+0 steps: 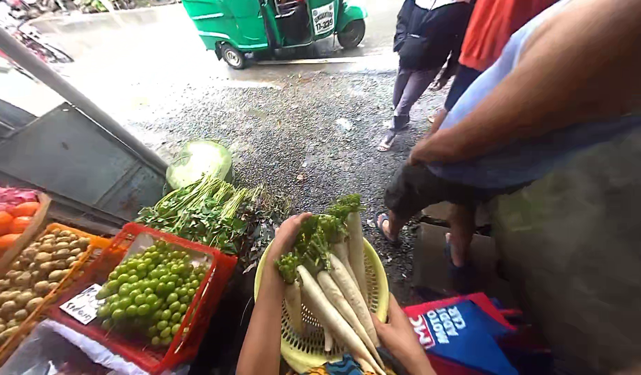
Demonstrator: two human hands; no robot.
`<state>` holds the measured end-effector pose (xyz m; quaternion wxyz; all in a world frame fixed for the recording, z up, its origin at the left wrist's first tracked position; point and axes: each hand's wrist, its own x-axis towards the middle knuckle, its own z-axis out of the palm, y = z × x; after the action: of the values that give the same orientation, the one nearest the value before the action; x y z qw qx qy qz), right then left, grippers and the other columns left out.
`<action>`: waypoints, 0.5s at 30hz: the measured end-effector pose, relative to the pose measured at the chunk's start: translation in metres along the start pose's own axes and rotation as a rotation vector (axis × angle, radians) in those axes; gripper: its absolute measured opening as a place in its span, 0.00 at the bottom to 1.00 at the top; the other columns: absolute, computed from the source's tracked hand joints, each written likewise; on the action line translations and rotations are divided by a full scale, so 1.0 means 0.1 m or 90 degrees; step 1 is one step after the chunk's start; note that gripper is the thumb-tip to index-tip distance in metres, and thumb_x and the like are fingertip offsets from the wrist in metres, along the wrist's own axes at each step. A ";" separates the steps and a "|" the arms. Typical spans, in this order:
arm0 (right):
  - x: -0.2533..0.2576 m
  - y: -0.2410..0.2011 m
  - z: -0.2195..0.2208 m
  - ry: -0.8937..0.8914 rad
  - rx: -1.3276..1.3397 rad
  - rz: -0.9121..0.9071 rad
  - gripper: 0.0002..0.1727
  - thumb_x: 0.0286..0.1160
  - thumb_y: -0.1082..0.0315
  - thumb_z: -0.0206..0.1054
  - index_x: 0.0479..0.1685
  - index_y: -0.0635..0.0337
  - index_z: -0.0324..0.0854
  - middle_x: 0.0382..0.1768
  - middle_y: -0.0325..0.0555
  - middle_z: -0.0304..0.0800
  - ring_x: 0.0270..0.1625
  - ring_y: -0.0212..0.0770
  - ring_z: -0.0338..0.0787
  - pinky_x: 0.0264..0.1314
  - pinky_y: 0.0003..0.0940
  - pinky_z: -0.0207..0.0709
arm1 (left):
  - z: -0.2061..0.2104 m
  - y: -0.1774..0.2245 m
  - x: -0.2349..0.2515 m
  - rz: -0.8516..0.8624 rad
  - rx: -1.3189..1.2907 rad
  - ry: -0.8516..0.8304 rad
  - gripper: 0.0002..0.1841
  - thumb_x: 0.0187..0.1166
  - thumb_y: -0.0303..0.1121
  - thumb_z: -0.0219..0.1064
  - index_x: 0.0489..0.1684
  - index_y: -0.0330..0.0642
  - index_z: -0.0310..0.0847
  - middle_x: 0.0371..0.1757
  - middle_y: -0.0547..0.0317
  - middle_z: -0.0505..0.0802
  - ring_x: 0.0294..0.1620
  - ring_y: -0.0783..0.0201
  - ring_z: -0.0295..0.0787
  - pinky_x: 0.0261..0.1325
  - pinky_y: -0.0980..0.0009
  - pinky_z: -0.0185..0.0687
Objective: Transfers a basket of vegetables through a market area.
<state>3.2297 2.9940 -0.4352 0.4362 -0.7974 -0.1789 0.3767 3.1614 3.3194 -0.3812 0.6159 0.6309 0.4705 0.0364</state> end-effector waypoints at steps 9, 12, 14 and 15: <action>2.05 -1.12 0.07 0.059 -0.075 -0.007 0.46 0.62 0.70 0.77 0.82 0.78 0.59 0.60 0.73 0.86 0.62 0.63 0.89 0.69 0.62 0.80 | -0.47 0.99 2.27 0.061 0.215 -0.023 0.37 0.83 0.70 0.48 0.71 0.49 0.84 0.72 0.47 0.87 0.79 0.46 0.77 0.83 0.32 0.56; 2.71 -1.62 0.09 0.062 -0.093 -0.015 0.45 0.62 0.69 0.76 0.82 0.79 0.59 0.61 0.75 0.85 0.63 0.65 0.89 0.69 0.64 0.78 | -0.74 1.42 2.95 0.055 0.195 -0.033 0.36 0.83 0.68 0.49 0.69 0.48 0.84 0.71 0.46 0.88 0.77 0.45 0.78 0.80 0.32 0.59; 3.16 -1.87 0.07 0.058 -0.082 -0.043 0.45 0.64 0.70 0.75 0.82 0.80 0.57 0.65 0.75 0.83 0.67 0.62 0.87 0.72 0.60 0.77 | -0.87 1.64 3.34 0.071 0.199 -0.022 0.36 0.84 0.68 0.49 0.69 0.48 0.84 0.70 0.46 0.88 0.77 0.45 0.78 0.80 0.31 0.58; 3.39 -1.96 0.06 0.059 -0.069 -0.054 0.45 0.65 0.69 0.75 0.83 0.79 0.57 0.66 0.74 0.83 0.68 0.60 0.87 0.74 0.58 0.78 | -0.92 1.75 3.53 0.075 0.200 -0.016 0.35 0.84 0.68 0.48 0.70 0.49 0.84 0.70 0.47 0.88 0.77 0.45 0.78 0.80 0.31 0.58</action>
<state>3.4547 3.3147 -0.4254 0.4154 -0.8281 -0.2127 0.3105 3.3956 3.6482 -0.4057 0.5124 0.7462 0.4250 -0.0097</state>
